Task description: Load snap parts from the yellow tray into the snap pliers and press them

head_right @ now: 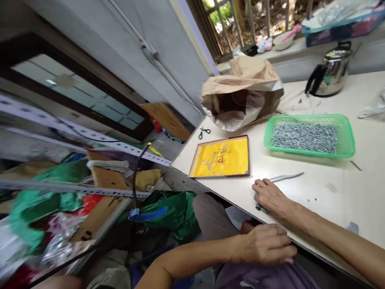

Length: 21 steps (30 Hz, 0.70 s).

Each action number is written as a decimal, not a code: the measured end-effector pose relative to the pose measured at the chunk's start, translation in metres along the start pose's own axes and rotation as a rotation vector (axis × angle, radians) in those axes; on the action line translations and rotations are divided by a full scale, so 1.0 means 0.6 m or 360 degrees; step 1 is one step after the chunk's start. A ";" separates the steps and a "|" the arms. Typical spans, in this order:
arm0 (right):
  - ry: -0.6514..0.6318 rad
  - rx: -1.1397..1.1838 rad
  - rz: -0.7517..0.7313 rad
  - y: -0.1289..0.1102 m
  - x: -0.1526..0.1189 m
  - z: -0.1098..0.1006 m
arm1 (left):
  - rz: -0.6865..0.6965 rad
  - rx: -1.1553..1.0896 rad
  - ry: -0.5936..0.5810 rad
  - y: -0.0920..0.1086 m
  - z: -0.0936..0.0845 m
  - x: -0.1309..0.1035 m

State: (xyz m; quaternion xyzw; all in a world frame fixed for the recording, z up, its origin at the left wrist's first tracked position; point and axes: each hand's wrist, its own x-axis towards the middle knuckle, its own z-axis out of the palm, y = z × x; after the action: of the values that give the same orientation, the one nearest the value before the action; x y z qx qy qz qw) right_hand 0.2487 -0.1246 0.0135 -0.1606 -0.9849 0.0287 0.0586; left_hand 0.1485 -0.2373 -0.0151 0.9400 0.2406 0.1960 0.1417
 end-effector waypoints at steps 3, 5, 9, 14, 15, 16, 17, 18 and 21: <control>0.0259 -0.0019 -0.0082 0.003 0.013 0.027 | -0.0319 0.0252 0.0191 -0.045 -0.055 -0.049; 0.0404 0.0068 -0.0068 0.008 0.015 0.017 | -0.0927 0.0470 0.0342 -0.100 -0.114 -0.078; 0.0786 0.0268 0.0156 0.053 0.004 -0.071 | -0.1906 0.0648 0.0456 -0.223 -0.224 -0.109; 0.0897 -0.0339 0.0795 0.171 -0.048 -0.150 | -0.2113 0.0635 0.0182 -0.315 -0.264 -0.096; 0.0800 -0.0442 0.0921 0.186 -0.063 -0.147 | -0.2107 0.0622 0.0168 -0.324 -0.263 -0.091; 0.0723 -0.0458 0.0983 0.192 -0.078 -0.138 | -0.2099 0.0604 0.0160 -0.332 -0.262 -0.087; 0.0660 -0.0383 0.0982 0.190 -0.093 -0.125 | -0.2098 0.0584 0.0146 -0.338 -0.261 -0.084; 0.0620 -0.0244 0.0951 0.179 -0.107 -0.110 | -0.2100 0.0561 0.0132 -0.343 -0.261 -0.081; 0.0501 0.0293 0.0844 0.106 -0.139 -0.065 | -0.2124 0.0493 0.0113 -0.349 -0.268 -0.077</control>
State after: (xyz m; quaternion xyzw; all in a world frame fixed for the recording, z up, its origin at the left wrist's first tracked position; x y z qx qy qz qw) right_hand 0.3518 -0.0896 0.0386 -0.4082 -0.8808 0.1067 0.2150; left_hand -0.0420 -0.0563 0.0374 0.5930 0.7981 0.0608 0.0882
